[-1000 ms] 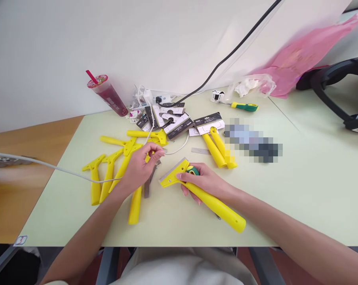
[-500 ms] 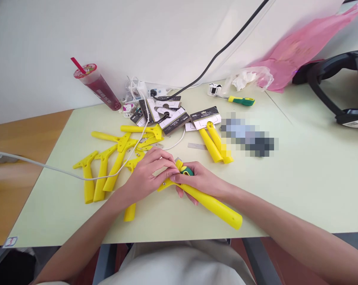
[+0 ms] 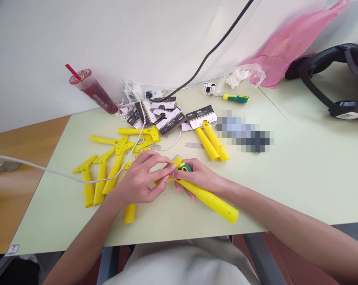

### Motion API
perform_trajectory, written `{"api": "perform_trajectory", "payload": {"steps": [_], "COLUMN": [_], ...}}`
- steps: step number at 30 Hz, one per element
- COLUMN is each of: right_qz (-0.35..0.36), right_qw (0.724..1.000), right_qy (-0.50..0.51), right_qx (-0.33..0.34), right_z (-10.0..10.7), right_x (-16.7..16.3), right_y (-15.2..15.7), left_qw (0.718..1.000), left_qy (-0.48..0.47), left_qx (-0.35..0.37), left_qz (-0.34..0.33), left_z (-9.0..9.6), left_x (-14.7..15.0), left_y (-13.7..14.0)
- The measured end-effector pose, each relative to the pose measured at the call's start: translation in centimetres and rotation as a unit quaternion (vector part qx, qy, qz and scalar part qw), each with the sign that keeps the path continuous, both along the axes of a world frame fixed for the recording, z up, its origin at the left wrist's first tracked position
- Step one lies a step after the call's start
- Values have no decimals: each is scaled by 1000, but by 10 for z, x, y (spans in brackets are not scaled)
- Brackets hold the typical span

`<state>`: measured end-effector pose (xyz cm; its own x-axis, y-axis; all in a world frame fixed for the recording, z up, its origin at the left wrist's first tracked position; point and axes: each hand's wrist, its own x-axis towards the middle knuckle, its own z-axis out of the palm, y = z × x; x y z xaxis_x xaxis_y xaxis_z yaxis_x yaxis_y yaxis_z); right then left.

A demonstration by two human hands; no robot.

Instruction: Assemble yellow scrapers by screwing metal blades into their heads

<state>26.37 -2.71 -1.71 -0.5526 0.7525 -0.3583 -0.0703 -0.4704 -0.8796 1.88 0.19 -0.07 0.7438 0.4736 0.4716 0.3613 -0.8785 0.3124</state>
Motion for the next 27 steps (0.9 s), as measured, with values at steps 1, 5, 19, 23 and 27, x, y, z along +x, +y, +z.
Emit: {"api": "perform_trajectory", "payload": {"steps": [1, 5, 19, 23, 27], "right_qz": [-2, -4, -5, -1, 1], "right_qw": [1000, 1000, 1000, 1000, 1000], "right_qy": [-1, -12, -15, -18, -14], "right_qx": [-1, -3, 11, 11, 8], "right_z": [0, 1, 7, 7, 6], "right_x": [0, -1, 0, 0, 0], "right_y": [0, -1, -1, -1, -2], "left_qw": [1000, 1000, 1000, 1000, 1000], "left_qy": [9, 16, 5, 15, 16], "left_qx": [7, 7, -3, -12, -15], "left_qz": [3, 6, 7, 4, -2], "left_z": [0, -1, -1, -1, -1], "left_x": [0, 0, -1, 0, 1], "left_y": [0, 0, -1, -1, -1]}}
